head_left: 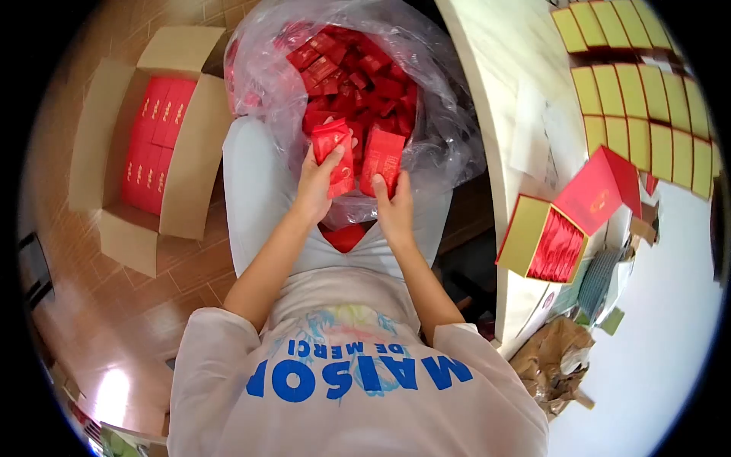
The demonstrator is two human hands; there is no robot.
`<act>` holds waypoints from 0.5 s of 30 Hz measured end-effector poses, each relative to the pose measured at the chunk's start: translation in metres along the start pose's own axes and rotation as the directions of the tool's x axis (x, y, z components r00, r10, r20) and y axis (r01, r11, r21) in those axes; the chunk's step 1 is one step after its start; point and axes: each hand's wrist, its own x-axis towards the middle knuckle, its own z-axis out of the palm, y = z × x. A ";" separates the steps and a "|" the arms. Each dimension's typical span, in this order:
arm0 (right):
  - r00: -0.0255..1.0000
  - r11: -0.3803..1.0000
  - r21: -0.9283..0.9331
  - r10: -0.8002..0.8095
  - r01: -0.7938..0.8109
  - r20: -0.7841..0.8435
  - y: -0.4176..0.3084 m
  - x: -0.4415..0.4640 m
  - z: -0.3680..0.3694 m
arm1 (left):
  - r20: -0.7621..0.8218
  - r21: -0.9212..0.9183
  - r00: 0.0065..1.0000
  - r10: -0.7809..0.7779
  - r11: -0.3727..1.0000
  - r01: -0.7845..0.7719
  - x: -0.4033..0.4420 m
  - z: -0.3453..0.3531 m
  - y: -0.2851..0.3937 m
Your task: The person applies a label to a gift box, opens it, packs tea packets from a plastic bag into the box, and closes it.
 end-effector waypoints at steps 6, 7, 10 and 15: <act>0.937 0.903 -0.254 -0.344 0.346 0.054 -0.055 -0.026 -0.037 | 0.330 0.387 0.944 -0.024 0.915 -0.112 -0.051 0.075 -0.002; 0.929 0.897 -0.250 -0.369 0.365 0.033 -0.058 -0.030 -0.045 | 0.365 0.390 0.931 0.013 0.906 -0.166 -0.048 0.077 -0.008; 0.899 0.870 -0.277 -0.436 0.409 -0.042 -0.079 -0.042 -0.078 | 0.503 0.433 0.862 0.062 0.845 -0.314 -0.060 0.106 -0.007; 0.846 0.855 -0.380 -0.465 0.352 -0.262 -0.147 -0.077 -0.150 | 0.831 0.401 0.555 0.038 0.650 -0.645 -0.102 0.174 -0.007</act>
